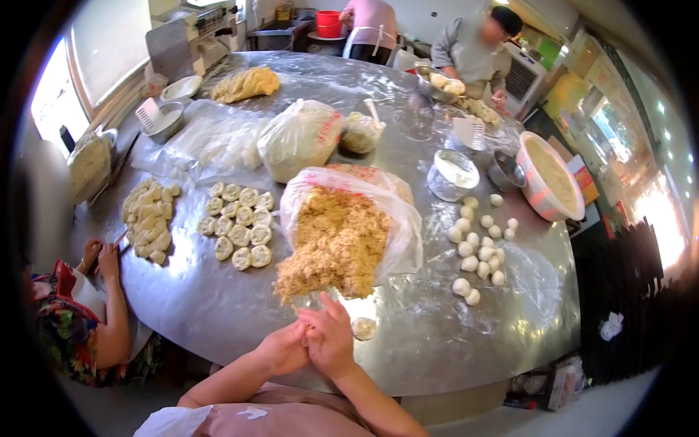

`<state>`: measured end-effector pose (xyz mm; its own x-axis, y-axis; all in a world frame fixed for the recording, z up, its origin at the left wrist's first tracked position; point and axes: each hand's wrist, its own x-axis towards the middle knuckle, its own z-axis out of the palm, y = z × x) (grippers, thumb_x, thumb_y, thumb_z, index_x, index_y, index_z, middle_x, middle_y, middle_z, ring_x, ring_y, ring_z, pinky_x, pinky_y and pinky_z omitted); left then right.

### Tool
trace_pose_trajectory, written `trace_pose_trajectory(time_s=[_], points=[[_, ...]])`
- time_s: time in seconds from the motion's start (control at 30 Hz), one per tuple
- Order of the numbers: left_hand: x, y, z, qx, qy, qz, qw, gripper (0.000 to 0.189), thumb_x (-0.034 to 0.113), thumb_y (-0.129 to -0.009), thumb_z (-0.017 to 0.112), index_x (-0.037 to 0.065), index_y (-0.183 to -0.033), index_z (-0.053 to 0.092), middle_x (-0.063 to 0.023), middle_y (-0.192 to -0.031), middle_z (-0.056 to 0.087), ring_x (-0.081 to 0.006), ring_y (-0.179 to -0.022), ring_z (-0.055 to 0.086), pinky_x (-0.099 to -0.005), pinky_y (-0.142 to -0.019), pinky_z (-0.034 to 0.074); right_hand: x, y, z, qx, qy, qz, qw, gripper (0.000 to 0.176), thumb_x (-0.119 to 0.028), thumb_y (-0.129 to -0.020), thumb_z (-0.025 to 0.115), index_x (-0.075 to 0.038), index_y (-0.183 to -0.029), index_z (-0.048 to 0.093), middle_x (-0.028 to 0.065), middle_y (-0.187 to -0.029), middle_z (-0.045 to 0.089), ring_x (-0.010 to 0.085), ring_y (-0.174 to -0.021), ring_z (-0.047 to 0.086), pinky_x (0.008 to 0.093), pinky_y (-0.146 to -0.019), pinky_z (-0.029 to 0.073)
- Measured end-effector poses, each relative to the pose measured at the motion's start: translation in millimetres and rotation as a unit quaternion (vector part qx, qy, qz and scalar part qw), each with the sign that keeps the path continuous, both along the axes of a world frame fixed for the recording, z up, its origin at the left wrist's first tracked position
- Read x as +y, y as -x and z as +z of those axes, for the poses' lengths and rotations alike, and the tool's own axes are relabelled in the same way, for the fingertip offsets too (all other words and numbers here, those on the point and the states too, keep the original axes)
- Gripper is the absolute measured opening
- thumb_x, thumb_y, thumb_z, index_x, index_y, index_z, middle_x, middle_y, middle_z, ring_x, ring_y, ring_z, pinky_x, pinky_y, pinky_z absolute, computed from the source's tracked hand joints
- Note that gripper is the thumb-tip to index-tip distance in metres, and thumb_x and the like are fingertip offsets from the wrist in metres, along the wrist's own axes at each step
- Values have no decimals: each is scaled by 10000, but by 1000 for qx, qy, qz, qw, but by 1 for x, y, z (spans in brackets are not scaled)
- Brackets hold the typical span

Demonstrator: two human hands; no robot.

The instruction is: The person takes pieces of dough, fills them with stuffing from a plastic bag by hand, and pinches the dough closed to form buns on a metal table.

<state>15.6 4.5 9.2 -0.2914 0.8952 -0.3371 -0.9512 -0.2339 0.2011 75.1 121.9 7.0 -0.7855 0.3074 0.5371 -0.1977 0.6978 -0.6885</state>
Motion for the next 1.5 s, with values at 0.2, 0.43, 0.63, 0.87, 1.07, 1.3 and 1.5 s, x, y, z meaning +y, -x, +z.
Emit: trace_pose_trajectory(time_s=[0.2,0.43,0.63,0.87,1.07,1.3,1.5], points=[[5,0,-10,138,113,-34,983,326,38,-967,409,50,-1291,442,-97,-1222,538,-207,-1141,534,-345,-963,455,-18,6,5,5,-72,-82,994,257,-228,-971,448,-64,-967,645,76,-987,694,364,-1162,561,496,-1037,334],[9,-2,10,482,172,65,857,424,141,-1000,400,46,-1406,321,-78,-1228,540,-155,-1100,529,-287,-945,423,-10,16,8,-28,354,-97,930,357,-270,-1011,400,14,-1133,579,128,-1041,669,281,-1003,620,400,-963,428],[4,11,16,640,173,178,728,299,147,-983,429,27,-1207,586,-97,-1085,631,-215,-1020,581,-340,-917,434,-27,21,27,-24,586,25,809,755,-551,-996,244,48,-1455,241,166,-1457,322,193,-1291,343,338,-1085,258],[2,11,14,775,161,189,582,749,555,-975,150,-26,-1391,376,-197,-1398,387,-347,-1372,203,-446,-1115,176,-23,12,22,-150,492,9,857,363,-302,-1018,407,5,-1114,574,78,-1014,629,134,-918,577,269,-812,463],[9,18,6,607,215,200,739,797,584,-971,192,-32,-1475,153,-250,-1531,122,-348,-1426,125,-437,-1138,143,-21,13,21,-83,241,-99,962,277,-236,-997,460,-11,-1096,588,109,-977,677,167,-839,633,278,-769,488],[11,-8,10,575,140,83,802,634,473,-1005,321,-25,-1398,320,-140,-1382,392,-238,-1292,362,-365,-1083,270,14,37,2,-69,188,-76,977,680,-503,-998,233,4,-1451,226,251,-1533,127,387,-1433,96,468,-1143,119],[25,2,15,409,165,141,886,406,266,-1023,409,0,-1323,480,-86,-1258,548,-137,-1110,514,-297,-961,410,-10,35,23,-31,221,34,974,841,-654,-931,156,-5,-1464,202,225,-1548,85,358,-1442,25,456,-1146,33]])
